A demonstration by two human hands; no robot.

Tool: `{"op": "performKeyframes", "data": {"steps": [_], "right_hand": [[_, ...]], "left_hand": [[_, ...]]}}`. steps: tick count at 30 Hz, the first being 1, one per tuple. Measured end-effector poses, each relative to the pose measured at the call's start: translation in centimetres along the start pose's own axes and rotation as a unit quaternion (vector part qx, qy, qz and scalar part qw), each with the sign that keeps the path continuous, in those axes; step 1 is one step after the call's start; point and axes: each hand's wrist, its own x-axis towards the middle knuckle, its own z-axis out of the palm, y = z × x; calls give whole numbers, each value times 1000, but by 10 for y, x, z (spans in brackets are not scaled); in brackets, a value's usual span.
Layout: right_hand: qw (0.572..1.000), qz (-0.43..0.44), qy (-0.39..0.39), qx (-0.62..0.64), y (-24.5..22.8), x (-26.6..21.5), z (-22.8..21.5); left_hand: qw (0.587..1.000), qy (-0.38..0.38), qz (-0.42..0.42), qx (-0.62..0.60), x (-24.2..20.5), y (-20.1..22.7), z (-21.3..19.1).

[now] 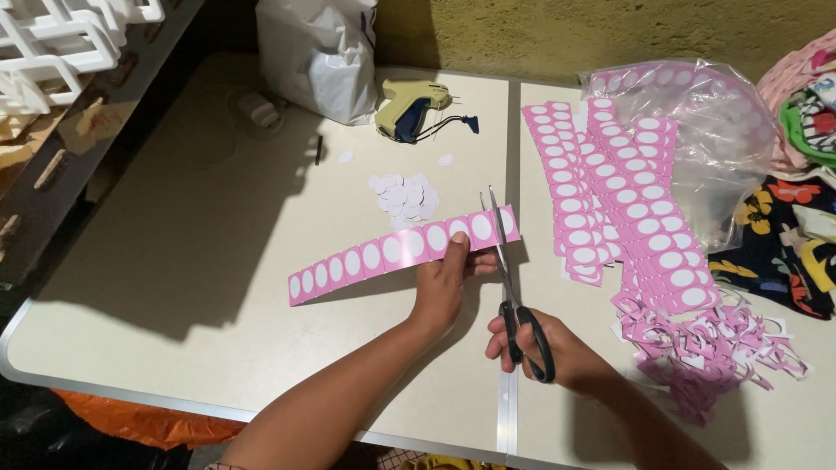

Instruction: Cutting circular shapes from strips of pink paper using scissors.

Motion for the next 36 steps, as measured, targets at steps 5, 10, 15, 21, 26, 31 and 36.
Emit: {"op": "performKeyframes", "data": {"steps": [5,10,15,21,26,31,36], "right_hand": [[1000,0,6,-20,-2,-1,2],[999,-39,-8,-18,7,2,-2],[1000,-29,1,-5,10,3,-3],[999,-26,20,-28,5,2,0],[1000,-20,19,12,7,2,-3],[999,-21,28,29,3,2,-2],[998,-25,39,34,5,2,-2]], "left_hand": [[1000,2,5,-6,1,-1,-1],[1000,-10,12,11,1,1,-1],[1000,-7,-9,9,-1,3,0],[1000,5,-20,-17,-1,3,1],[1000,1,-14,-22,1,1,-1],[999,0,-12,-35,1,1,-1],[1000,-10,-3,-12,0,5,1]]}}
